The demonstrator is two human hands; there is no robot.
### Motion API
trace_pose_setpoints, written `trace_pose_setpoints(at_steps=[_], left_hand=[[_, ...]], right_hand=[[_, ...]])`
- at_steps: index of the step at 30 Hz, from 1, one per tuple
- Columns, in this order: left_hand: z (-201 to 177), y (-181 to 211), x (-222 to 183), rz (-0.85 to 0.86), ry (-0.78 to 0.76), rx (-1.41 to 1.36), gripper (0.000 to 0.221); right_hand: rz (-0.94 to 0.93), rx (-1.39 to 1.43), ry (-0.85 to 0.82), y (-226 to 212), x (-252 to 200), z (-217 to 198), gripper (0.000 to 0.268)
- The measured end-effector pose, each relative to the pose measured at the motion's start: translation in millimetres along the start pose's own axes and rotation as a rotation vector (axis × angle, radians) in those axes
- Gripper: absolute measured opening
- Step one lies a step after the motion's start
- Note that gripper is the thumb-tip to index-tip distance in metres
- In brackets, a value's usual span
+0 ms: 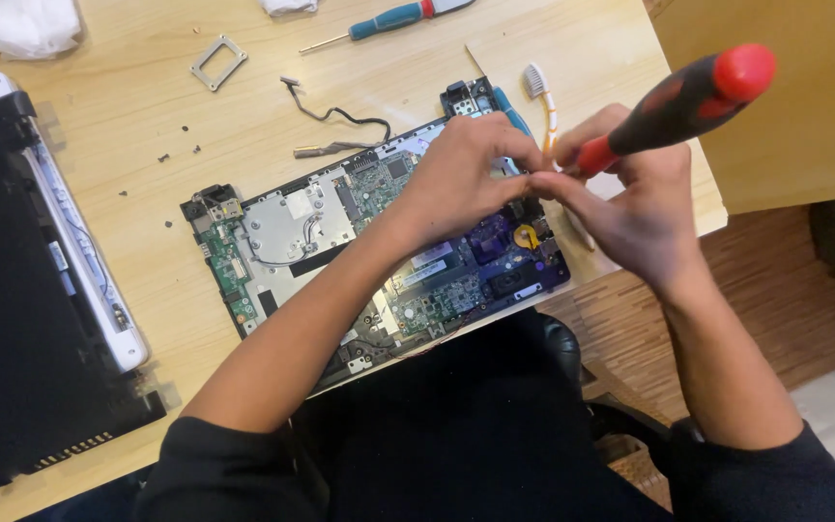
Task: Disassembling and cleaning a laptop motherboard using a screwdriver and a toothbrush.
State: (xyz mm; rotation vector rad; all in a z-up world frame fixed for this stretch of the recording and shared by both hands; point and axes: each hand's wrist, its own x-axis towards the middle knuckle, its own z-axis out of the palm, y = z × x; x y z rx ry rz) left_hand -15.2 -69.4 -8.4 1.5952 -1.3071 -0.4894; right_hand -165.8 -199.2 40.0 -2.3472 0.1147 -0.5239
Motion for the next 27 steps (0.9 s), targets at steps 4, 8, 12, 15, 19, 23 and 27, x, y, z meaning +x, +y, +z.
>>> trace_pose_setpoints(at_steps=[4, 8, 12, 15, 19, 23, 27], left_hand=[[-6, -1, 0, 0.083, -0.190, -0.037, 0.015], [-2, 0, 2, -0.009, -0.139, -0.022, 0.036], [7, -2, 1, -0.019, 0.052, -0.063, 0.021], [8, -7, -2, 0.021, -0.002, -0.084, 0.012], [-2, -4, -3, 0.142, -0.111, -0.183, 0.013], [3, 0, -3, 0.058, -0.031, -0.214, 0.036], [9, -5, -4, 0.039, 0.106, -0.093, 0.008]], right_hand=[[0.284, 0.293, -0.218, -11, 7, -20, 0.014], [0.231, 0.176, -0.105, 2, -3, -5, 0.010], [0.096, 0.033, 0.065, 12, -6, 6, 0.031], [0.114, 0.107, -0.048, -6, 6, -10, 0.023], [0.260, 0.212, -0.155, -10, 6, -16, 0.012], [0.034, -0.071, 0.037, 8, 0, 2, 0.025], [0.004, -0.055, -0.024, 1, 10, -4, 0.025]])
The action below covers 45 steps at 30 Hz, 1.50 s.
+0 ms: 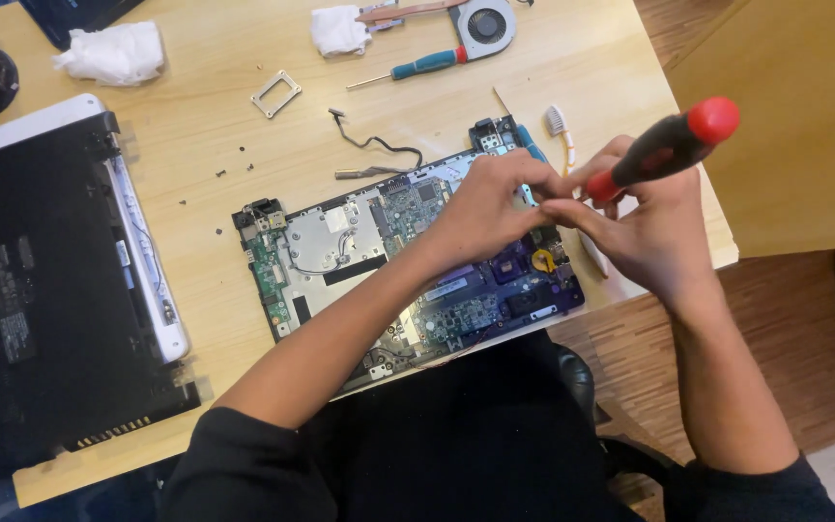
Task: Disassembling and cleaning a laptop motherboard using a screwdriver and a toothbrush.
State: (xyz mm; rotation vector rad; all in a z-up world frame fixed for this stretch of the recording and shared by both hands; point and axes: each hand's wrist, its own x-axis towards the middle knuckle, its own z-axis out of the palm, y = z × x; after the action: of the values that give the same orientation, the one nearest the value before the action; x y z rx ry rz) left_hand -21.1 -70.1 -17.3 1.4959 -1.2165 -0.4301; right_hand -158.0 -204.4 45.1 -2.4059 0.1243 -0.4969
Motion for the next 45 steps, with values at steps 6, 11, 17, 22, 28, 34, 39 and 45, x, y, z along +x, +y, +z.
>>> trace_pose_setpoints(at_steps=[6, 11, 17, 22, 28, 34, 39, 45], left_hand=[[-2, -9, -3, 0.014, -0.113, -0.021, 0.021], [-4, 8, -2, -0.022, -0.066, -0.154, 0.028], [-2, 7, -3, -0.019, -0.025, -0.147, 0.018], [-1, 1, -2, 0.092, -0.078, -0.146, 0.010], [-2, -16, -3, -0.010, -0.146, 0.084, 0.061], [-165, 52, -98, -0.190, 0.231, 0.584, 0.021], [-244, 35, -178, -0.519, 0.276, 1.111, 0.014], [-250, 9, -186, -0.502, 0.179, 1.337, 0.019]], right_hand=[[0.177, 0.168, -0.154, -1, -1, -12, 0.007], [-0.039, -0.012, -0.021, 7, -8, -4, 0.012], [-0.151, -0.084, -0.001, 2, -13, 7, 0.016], [-0.060, -0.078, 0.109, 4, -24, 19, 0.015], [0.135, 0.332, 0.258, 58, -32, 40, 0.022], [0.371, 0.405, 0.391, 122, -59, 18, 0.016], [0.630, 0.697, 0.371, 158, -67, 22, 0.016], [0.535, 0.891, 0.358, 194, -82, 21, 0.011]])
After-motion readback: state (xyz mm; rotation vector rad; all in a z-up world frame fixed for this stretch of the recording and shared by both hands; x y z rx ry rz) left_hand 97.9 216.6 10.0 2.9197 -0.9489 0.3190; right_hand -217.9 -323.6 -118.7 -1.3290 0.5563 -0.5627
